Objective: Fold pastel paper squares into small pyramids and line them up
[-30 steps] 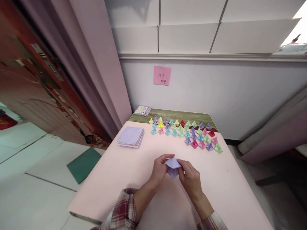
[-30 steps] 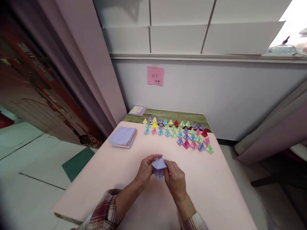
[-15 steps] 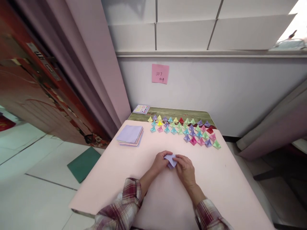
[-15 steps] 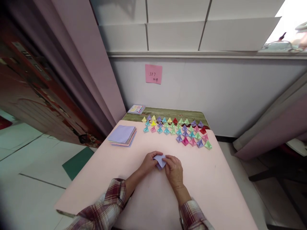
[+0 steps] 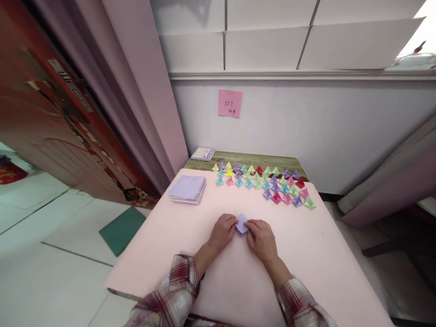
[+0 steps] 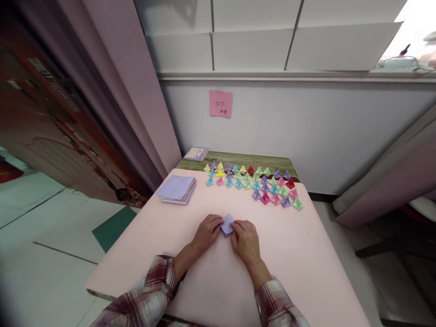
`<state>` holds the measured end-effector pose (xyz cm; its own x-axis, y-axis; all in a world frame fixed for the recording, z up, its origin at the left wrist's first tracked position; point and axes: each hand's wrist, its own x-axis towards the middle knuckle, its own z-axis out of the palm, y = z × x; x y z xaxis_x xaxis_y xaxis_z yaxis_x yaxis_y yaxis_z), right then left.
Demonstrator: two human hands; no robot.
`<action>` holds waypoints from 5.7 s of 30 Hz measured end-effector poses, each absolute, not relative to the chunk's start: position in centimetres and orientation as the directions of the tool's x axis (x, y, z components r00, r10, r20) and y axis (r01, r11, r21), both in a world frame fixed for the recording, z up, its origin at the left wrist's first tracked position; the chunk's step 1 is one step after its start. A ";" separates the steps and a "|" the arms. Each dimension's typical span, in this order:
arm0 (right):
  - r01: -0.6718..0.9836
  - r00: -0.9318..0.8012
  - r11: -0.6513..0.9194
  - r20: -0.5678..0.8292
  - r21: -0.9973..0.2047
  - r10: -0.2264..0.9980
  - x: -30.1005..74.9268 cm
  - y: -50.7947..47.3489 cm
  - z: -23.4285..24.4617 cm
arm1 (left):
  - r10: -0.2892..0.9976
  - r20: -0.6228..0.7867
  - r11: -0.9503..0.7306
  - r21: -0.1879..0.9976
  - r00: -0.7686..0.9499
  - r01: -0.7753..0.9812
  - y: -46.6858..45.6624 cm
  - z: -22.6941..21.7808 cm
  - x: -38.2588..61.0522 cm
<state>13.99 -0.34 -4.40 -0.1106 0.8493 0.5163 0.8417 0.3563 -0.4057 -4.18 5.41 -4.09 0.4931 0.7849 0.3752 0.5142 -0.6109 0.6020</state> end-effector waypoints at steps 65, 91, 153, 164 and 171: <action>0.738 0.032 0.201 0.331 -0.644 0.943 15.5 0.2 -5.5 | 0.828 0.270 -0.518 0.704 0.491 0.485 4.8 -3.7 -3.6; 0.761 0.321 -0.144 0.175 -0.632 0.931 13.7 1.4 -4.5 | 0.882 0.406 -0.459 0.625 0.240 0.632 5.7 -5.1 -2.7; 0.822 0.290 -0.296 -0.088 -0.487 0.953 13.8 2.8 -2.3 | 0.766 0.334 -0.641 0.452 0.548 0.620 5.1 -4.4 -3.1; 0.795 0.359 -0.408 -0.193 -0.450 0.913 12.7 2.8 -2.1 | 0.737 0.374 -0.675 0.401 0.562 0.619 4.4 -4.5 -2.9; 0.728 0.367 -0.392 -0.163 -0.562 0.916 12.5 1.2 -1.8 | 0.748 0.389 -0.664 0.448 0.538 0.599 3.8 -4.7 -3.0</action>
<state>12.51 1.24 -1.80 0.3673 0.9157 -0.1630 0.7283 -0.3922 -0.5619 -3.01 3.80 -4.71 0.5382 0.7478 0.3888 0.5989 -0.6638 0.4479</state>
